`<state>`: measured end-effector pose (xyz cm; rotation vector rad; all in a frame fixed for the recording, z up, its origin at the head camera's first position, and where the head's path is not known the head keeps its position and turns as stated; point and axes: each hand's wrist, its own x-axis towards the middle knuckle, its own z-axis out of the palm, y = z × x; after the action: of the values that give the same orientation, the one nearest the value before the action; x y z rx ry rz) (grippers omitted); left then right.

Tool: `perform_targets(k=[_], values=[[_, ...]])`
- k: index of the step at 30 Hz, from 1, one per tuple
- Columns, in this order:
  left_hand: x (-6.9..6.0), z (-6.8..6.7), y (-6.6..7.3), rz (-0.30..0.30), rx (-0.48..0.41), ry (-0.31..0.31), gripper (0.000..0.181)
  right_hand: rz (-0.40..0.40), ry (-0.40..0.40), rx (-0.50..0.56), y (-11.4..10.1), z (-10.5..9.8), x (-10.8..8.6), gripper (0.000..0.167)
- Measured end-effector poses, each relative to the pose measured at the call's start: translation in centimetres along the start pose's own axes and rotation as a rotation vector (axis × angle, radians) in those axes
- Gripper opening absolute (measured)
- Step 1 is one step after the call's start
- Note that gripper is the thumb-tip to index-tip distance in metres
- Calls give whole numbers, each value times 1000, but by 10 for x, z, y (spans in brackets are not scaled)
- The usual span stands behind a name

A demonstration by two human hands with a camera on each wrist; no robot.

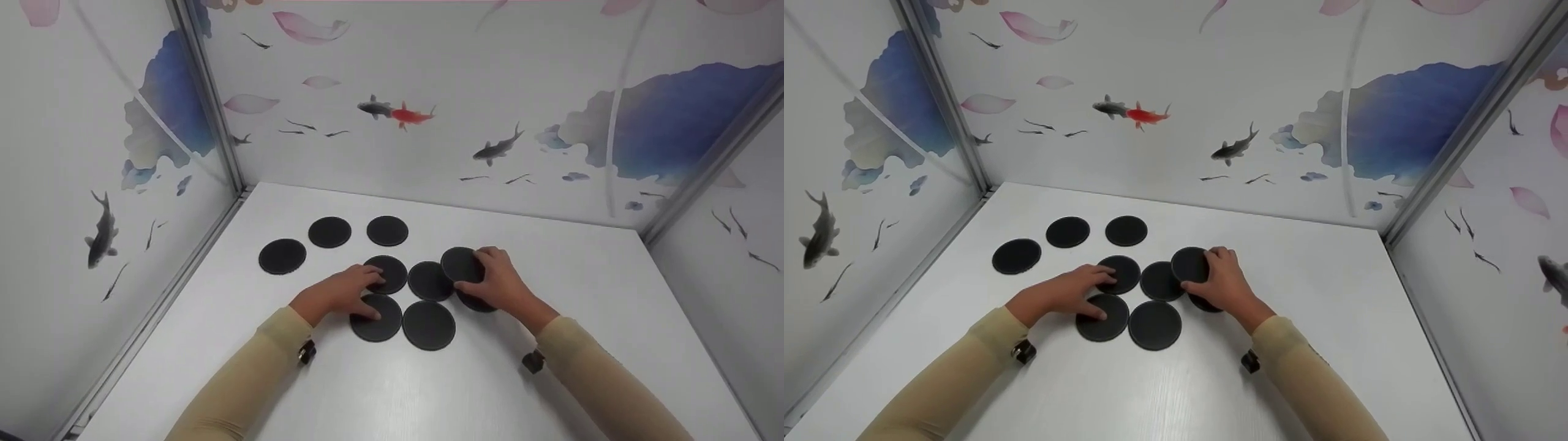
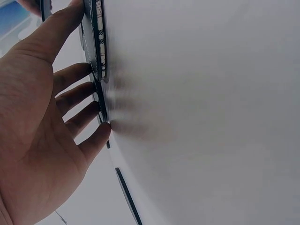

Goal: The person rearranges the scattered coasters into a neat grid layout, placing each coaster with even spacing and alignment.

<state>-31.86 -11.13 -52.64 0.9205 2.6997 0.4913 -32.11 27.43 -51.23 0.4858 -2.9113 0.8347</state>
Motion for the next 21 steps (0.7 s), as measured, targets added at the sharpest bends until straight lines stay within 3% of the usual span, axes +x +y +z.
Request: perform_targets(k=[11, 21], values=[[0, 1, 1, 15, -5, 15, 82, 28, 9, 34, 12, -12, -28, 91], [-2, 1, 1, -23, -28, 7, 80, -1, -2, 18, 10, -12, -45, 90]])
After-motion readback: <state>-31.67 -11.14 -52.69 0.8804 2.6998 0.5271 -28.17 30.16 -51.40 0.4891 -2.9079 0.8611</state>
